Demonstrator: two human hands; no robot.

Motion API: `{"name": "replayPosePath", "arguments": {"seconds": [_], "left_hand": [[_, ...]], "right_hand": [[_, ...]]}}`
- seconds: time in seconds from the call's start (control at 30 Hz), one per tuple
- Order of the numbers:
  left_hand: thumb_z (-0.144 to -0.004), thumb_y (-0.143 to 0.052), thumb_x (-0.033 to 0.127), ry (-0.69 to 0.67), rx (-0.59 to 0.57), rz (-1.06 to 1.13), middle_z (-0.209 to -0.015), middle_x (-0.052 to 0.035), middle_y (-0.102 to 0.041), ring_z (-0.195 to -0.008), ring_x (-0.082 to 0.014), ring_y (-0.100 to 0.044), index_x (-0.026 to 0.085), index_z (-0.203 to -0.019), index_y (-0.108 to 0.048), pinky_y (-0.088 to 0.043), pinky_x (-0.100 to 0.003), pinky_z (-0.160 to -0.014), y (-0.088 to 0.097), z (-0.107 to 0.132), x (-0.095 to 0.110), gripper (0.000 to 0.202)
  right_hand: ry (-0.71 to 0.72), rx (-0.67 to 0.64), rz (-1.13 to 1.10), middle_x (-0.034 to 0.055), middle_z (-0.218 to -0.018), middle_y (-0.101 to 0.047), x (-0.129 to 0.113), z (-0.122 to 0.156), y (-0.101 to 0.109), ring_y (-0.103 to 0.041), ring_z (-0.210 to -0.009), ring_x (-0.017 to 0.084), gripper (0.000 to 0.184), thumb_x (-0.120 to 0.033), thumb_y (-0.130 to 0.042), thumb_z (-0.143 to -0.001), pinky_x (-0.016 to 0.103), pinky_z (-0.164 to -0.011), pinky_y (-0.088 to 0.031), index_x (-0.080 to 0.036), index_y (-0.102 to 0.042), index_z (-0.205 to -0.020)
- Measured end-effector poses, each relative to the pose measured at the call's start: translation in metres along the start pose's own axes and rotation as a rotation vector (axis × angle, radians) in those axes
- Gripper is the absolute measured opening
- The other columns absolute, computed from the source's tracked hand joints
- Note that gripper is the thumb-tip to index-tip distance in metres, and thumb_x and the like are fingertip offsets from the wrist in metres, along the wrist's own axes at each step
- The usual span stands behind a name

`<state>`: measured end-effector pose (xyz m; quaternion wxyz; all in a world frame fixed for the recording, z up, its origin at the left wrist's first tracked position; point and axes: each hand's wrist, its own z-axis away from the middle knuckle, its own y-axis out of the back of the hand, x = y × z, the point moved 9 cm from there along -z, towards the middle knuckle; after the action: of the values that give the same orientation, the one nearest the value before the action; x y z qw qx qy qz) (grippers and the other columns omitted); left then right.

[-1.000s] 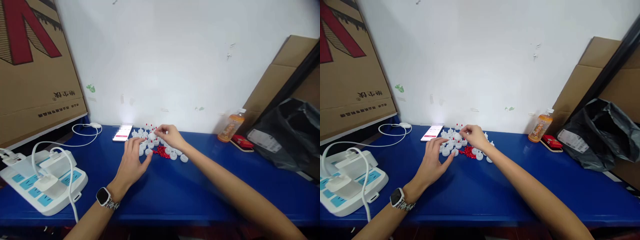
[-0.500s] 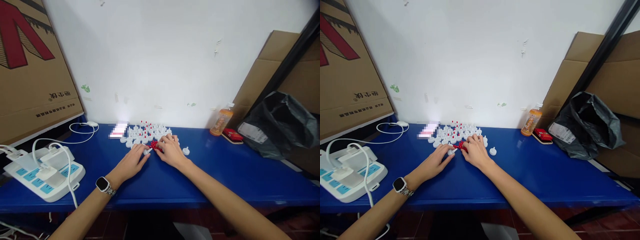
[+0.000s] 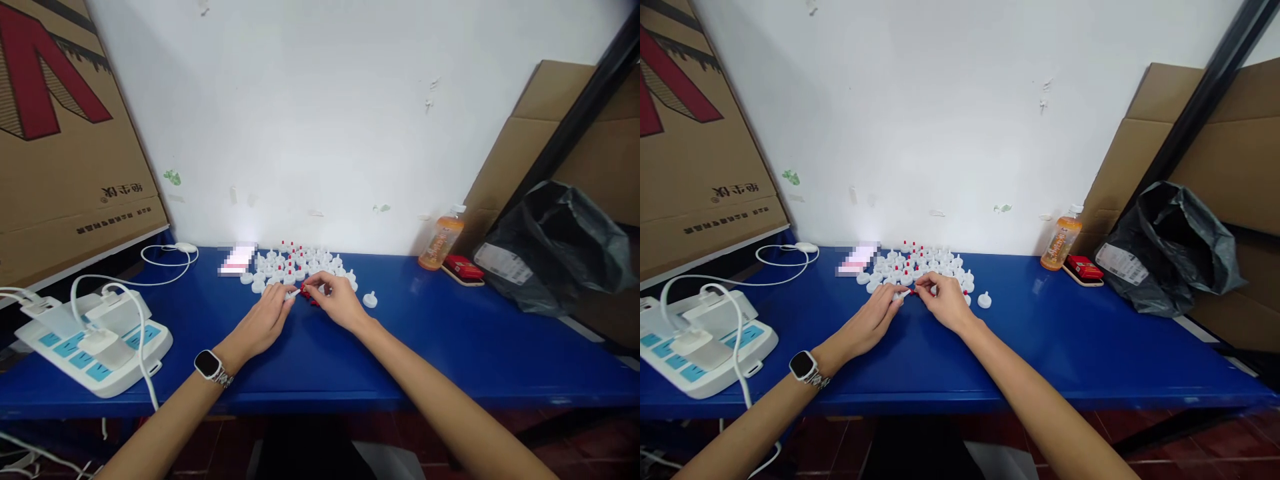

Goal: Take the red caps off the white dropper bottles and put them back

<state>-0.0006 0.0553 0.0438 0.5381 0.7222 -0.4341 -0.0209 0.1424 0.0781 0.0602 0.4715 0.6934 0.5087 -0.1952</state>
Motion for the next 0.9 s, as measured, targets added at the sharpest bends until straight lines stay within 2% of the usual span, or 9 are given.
{"name": "replayPosePath", "arguments": {"seconds": [0.17, 0.33, 0.5, 0.63, 0.9], "left_hand": [[-0.105, -0.028, 0.037, -0.022, 0.000, 0.042, -0.119, -0.0088, -0.055, -0.115, -0.0230, -0.051, 0.022, -0.131, -0.046, -0.043, -0.046, -0.105, 0.002, 0.001, 0.005, 0.034], [-0.105, -0.030, 0.036, -0.046, 0.025, 0.058, -0.118, -0.0098, -0.055, -0.116, -0.0235, -0.051, 0.022, -0.134, -0.043, -0.044, -0.046, -0.104, 0.005, 0.001, 0.010, 0.036], [-0.104, -0.031, 0.035, -0.052, 0.038, 0.069, -0.118, -0.0102, -0.055, -0.114, -0.0235, -0.053, 0.023, -0.136, -0.042, -0.046, -0.045, -0.102, 0.007, 0.001, 0.011, 0.036], [-0.104, -0.031, 0.034, -0.073, 0.060, 0.070, -0.121, -0.0112, -0.055, -0.118, -0.0240, -0.052, 0.021, -0.134, -0.043, -0.045, -0.046, -0.104, 0.007, 0.002, 0.013, 0.035], [-0.104, -0.030, 0.032, -0.072, 0.088, 0.119, -0.128, -0.0130, -0.052, -0.124, -0.0233, -0.049, 0.020, -0.138, -0.037, -0.043, -0.046, -0.108, 0.007, 0.003, 0.012, 0.036]], "right_hand": [[-0.057, -0.034, -0.335, 0.0040, -0.087, -0.071, 0.005, 0.001, -0.009, -0.062, -0.073, 0.015, 0.028, -0.044, -0.064, -0.088, 0.028, -0.065, -0.047, -0.019, -0.074, -0.098], [-0.107, -0.084, -0.521, 0.0020, -0.079, -0.070, 0.006, 0.001, -0.020, -0.062, -0.071, 0.014, 0.031, -0.047, -0.075, -0.078, 0.027, -0.067, -0.048, -0.019, -0.072, -0.091], [-0.169, 0.030, -0.543, 0.0026, -0.074, -0.069, 0.014, 0.000, -0.013, -0.062, -0.067, 0.015, 0.035, -0.050, -0.079, -0.071, 0.027, -0.062, -0.047, -0.019, -0.067, -0.080], [-0.192, 0.002, -0.570, 0.0023, -0.069, -0.068, 0.015, 0.001, -0.019, -0.059, -0.061, 0.013, 0.036, -0.050, -0.080, -0.070, 0.026, -0.058, -0.045, -0.018, -0.067, -0.076], [-0.179, 0.082, -0.596, 0.0005, -0.067, -0.065, 0.003, -0.002, -0.030, -0.057, -0.061, 0.013, 0.038, -0.053, -0.080, -0.068, 0.028, -0.061, -0.046, -0.019, -0.063, -0.071]]}}
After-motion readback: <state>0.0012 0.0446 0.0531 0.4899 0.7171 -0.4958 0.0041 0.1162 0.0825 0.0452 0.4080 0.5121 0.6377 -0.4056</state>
